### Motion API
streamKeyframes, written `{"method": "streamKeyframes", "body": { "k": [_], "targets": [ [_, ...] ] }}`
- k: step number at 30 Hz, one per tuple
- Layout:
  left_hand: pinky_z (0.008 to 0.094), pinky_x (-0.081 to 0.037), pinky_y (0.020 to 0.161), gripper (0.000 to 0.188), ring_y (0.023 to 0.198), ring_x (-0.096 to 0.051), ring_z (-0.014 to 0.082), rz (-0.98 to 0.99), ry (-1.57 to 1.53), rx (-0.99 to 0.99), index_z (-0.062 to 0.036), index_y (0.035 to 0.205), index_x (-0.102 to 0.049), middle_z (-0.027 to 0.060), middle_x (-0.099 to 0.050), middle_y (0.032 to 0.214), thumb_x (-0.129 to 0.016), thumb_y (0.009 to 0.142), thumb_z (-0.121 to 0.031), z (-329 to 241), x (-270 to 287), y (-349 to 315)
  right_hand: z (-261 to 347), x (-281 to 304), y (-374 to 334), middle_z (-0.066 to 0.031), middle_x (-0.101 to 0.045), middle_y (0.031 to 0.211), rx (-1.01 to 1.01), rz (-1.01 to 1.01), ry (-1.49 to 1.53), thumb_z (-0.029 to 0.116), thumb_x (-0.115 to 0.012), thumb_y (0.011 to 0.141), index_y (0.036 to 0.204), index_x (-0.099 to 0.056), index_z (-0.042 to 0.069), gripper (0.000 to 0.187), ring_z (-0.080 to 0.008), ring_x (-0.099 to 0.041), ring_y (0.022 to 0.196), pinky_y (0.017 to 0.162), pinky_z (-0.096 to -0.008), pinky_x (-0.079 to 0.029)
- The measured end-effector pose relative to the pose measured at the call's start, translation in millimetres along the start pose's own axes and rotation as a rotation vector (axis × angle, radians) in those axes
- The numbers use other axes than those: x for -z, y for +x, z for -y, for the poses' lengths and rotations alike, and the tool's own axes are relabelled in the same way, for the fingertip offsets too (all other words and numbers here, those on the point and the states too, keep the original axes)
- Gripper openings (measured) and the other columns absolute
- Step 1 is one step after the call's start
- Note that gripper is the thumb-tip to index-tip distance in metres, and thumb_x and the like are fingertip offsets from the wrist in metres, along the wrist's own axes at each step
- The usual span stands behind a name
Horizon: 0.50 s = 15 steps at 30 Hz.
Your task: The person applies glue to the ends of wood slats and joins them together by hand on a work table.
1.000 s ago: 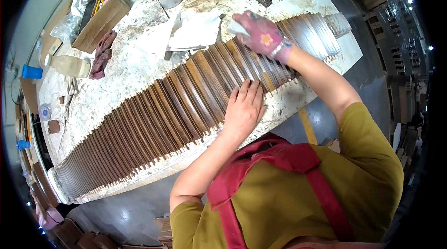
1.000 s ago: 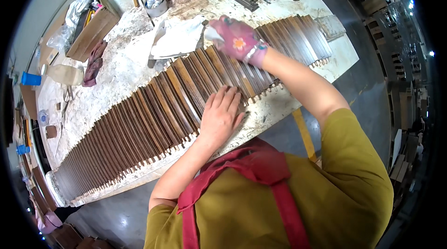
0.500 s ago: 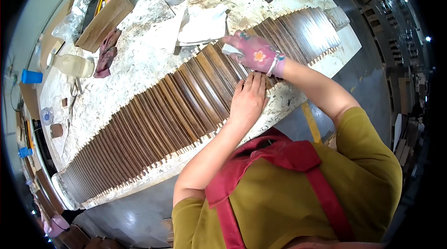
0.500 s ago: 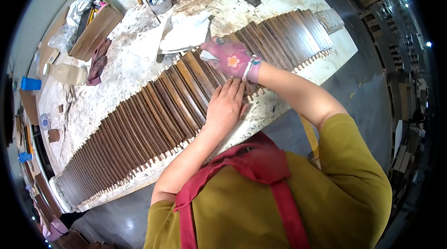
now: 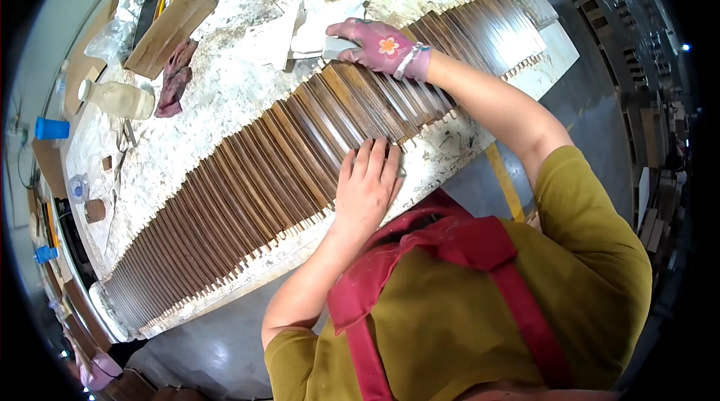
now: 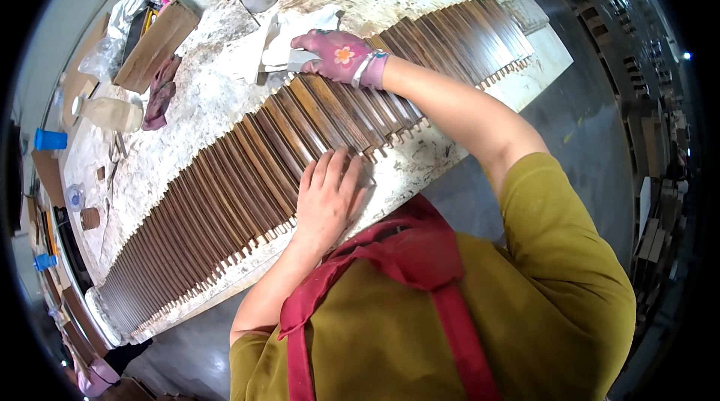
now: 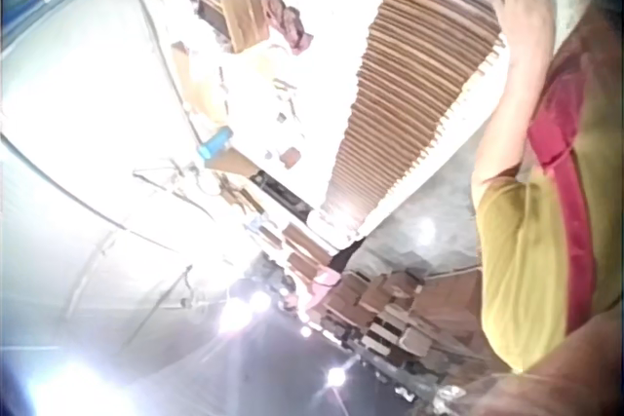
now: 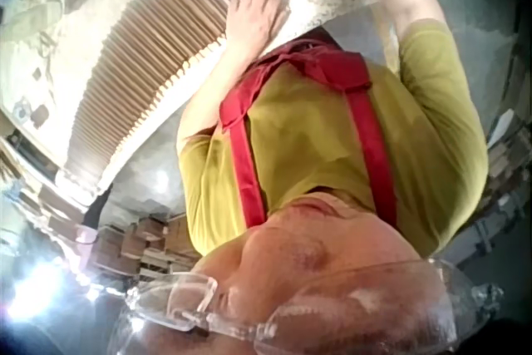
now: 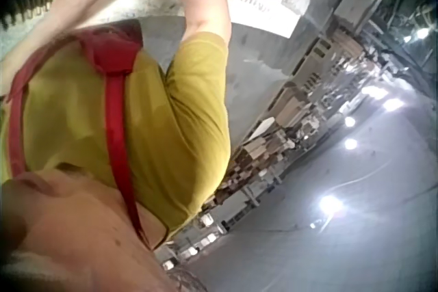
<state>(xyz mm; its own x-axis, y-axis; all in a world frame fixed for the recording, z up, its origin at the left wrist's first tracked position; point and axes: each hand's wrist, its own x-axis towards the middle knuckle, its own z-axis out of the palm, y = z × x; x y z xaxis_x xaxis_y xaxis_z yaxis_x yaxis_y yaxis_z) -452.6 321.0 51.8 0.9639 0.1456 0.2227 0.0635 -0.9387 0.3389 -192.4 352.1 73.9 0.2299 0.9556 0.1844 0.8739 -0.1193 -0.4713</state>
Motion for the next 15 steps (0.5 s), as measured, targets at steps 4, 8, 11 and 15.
{"method": "streamKeyframes", "body": {
  "k": [4, 8, 11, 15],
  "targets": [
    [0.0516, -0.030, 0.107, 0.057, 0.130, -0.040, 0.0307, 0.015, -0.002, 0.019, -0.0083, 0.133, -0.049, 0.0137, -0.042, 0.141, -0.066, 0.084, -0.034, 1, 2, -9, 18, 21, -15, -0.0150, -0.060, 0.118, -0.044, 0.107, 0.019, 0.031, -0.061, 0.088, 0.127, -0.053, 0.011, 0.044, -0.0357, -0.061, 0.102, 0.087, -0.0430, -0.050],
    [0.0510, -0.029, 0.109, 0.066, 0.134, -0.037, 0.0311, 0.038, 0.074, 0.073, -0.0080, 0.137, -0.045, 0.0141, -0.041, 0.143, -0.067, 0.082, -0.036, 14, 1, 0, 52, -2, -46, -0.0164, -0.059, 0.113, 0.032, 0.197, -0.283, 0.038, -0.055, 0.091, 0.133, -0.048, 0.010, 0.051, -0.0315, -0.063, 0.094, 0.082, -0.0436, -0.051],
    [0.0498, -0.029, 0.109, 0.064, 0.134, -0.038, 0.0313, 0.069, 0.037, 0.056, -0.0084, 0.138, -0.044, 0.0133, -0.042, 0.142, -0.066, 0.083, -0.034, 22, -2, 7, 34, -35, -35, -0.0171, -0.057, 0.113, 0.035, 0.043, -0.381, 0.031, -0.056, 0.090, 0.129, -0.050, 0.009, 0.044, -0.0316, -0.062, 0.095, 0.080, -0.0422, -0.052],
    [0.0486, -0.030, 0.109, 0.063, 0.134, -0.039, 0.0307, 0.086, 0.018, 0.065, -0.0088, 0.138, -0.044, 0.0124, -0.044, 0.141, -0.066, 0.083, -0.032, 24, 2, 5, 36, -26, 23, -0.0186, -0.057, 0.107, -0.185, 0.183, -0.391, 0.024, -0.058, 0.088, 0.119, -0.053, 0.005, 0.037, -0.0328, -0.061, 0.092, 0.079, -0.0442, -0.053]
  ]
}}
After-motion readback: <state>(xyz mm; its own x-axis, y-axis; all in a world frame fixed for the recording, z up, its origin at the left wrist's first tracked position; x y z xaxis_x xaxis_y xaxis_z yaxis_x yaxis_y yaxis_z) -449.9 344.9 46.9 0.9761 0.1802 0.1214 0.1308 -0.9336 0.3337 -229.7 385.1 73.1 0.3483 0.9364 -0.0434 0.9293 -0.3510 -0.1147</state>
